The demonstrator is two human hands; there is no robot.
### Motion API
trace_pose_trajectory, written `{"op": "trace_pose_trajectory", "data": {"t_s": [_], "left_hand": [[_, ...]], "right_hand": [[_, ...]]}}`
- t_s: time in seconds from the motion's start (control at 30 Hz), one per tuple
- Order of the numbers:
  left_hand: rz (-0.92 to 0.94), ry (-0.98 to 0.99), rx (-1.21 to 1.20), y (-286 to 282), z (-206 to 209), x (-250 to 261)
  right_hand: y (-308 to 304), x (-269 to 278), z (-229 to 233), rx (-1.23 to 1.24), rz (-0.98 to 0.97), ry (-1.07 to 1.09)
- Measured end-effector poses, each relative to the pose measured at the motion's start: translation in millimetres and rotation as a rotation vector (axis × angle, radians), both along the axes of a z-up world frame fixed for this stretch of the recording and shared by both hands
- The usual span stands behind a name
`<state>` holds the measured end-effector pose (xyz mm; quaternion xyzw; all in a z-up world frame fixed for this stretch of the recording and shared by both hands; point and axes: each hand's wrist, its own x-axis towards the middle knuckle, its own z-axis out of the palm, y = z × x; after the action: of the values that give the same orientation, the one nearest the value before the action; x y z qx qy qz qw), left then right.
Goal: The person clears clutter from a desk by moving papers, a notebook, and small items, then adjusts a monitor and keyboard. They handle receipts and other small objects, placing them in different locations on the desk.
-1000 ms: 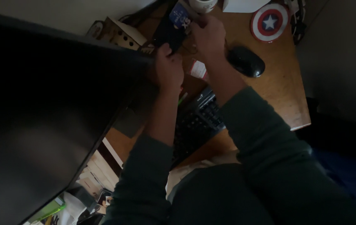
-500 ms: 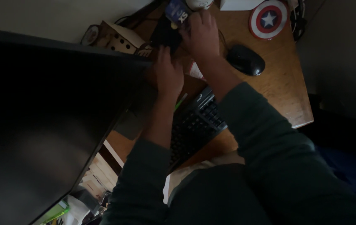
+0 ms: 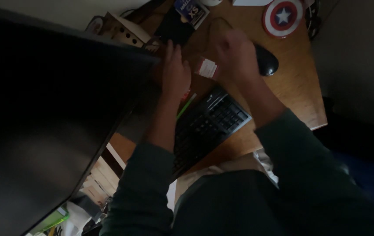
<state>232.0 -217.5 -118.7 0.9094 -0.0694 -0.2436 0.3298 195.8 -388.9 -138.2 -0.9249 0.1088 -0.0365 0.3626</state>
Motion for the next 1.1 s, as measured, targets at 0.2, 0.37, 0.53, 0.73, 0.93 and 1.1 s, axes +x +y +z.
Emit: {"op": "trace_pose_trajectory", "data": {"t_s": [0.2, 0.37, 0.53, 0.73, 0.93, 1.1], "left_hand": [[-0.171, -0.052, 0.135, 25, 41, -27], [-0.119, -0.149, 0.509, 22, 39, -50], [-0.119, -0.352, 0.5, 23, 9, -60], [-0.151, -0.531, 0.198, 8, 20, -26], [-0.176, -0.464, 0.433, -12, -5, 12], [-0.117, -0.609, 0.282, -25, -13, 20]], "right_hand": [[4, -33, -2, 0.166, 0.095, 0.274], [28, -26, -50, -0.553, 0.256, 0.258], [43, -24, -23, -0.467, 0.159, 0.332], [39, -29, -83, -0.514, 0.249, 0.297], [26, -30, -96, -0.153, 0.165, 0.229], [19, -36, -73, 0.157, 0.096, 0.145]]}}
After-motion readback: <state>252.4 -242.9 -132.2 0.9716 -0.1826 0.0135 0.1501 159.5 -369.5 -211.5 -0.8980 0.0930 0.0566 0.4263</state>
